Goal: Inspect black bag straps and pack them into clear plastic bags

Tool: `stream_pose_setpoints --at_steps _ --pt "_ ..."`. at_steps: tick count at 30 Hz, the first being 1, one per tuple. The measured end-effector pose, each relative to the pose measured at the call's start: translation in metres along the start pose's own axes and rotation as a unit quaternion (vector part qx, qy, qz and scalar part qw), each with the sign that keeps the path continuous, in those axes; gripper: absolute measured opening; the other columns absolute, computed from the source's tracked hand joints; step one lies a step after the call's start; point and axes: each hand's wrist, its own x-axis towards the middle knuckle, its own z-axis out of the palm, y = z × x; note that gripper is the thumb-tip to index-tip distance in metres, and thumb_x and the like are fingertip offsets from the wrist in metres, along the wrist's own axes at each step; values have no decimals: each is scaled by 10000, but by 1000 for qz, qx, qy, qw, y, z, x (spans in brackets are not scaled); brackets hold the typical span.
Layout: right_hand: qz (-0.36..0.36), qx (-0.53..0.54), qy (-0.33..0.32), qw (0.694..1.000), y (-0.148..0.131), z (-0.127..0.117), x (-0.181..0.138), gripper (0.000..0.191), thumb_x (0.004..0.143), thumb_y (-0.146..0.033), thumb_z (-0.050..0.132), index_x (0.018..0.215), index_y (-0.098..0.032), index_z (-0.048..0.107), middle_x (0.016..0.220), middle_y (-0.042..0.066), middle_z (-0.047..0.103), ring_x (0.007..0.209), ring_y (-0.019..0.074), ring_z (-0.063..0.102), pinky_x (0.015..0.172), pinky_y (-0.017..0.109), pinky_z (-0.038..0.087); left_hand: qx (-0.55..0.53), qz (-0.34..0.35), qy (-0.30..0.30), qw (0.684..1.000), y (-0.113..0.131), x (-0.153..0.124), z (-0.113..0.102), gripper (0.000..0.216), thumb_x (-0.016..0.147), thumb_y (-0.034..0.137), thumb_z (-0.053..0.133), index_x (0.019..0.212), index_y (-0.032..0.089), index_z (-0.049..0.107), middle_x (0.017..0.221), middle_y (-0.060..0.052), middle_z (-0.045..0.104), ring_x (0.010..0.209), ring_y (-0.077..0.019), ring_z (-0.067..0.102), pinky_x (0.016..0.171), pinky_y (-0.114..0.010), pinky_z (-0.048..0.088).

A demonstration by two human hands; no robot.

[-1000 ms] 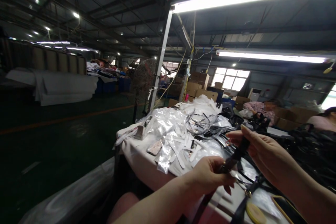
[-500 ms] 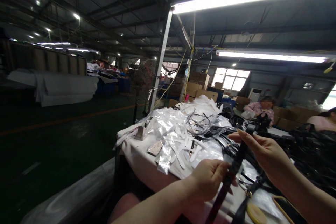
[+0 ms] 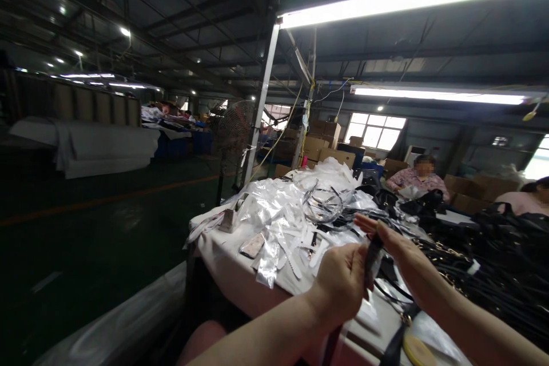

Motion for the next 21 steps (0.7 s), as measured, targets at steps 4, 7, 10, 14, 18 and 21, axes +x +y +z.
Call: stream_pose_setpoints --at_steps 4,7,10,14,18,21 --pt "-18 61 65 996 -6 -13 17 550 772 -698 609 1058 -254 765 1283 79 675 1347 304 449 1160 478 262 67 6 25 997 1 0 1 606 991 548 251 599 190 543 527 -41 568 508 -145 521 564 -261 376" --pt "-52 10 43 998 -10 -8 14 516 802 -666 603 1068 -255 766 1383 59 605 1391 291 385 1190 446 196 57 10 16 998 4 6 1 582 1001 509 243 645 186 570 586 -58 637 554 -160 578 590 -264 400" --pt "-34 -16 6 999 -14 6 1 572 784 -690 599 1100 -241 757 1473 81 510 1117 312 619 923 432 521 53 20 30 998 8 15 0 554 1000 502 254 683 183 577 622 -68 661 573 -167 599 580 -265 400" --pt "-23 20 0 1000 -19 9 2 635 740 -694 641 1174 -237 719 1399 111 581 851 269 691 670 389 578 53 30 32 998 12 21 -2 564 1000 519 236 654 192 539 556 -48 624 528 -158 584 555 -257 395" --pt "-52 91 95 990 -25 -8 25 477 823 -645 584 999 -240 766 1266 67 687 1293 282 508 1119 426 341 31 24 18 999 17 20 -1 553 996 515 249 643 195 531 512 -31 602 503 -153 594 536 -244 412" --pt "-74 79 104 989 -30 -12 34 398 834 -592 602 944 -248 768 1245 52 700 1331 272 474 1156 416 264 23 20 27 999 24 25 -1 532 988 501 264 658 191 545 542 -48 635 494 -159 609 510 -242 425"
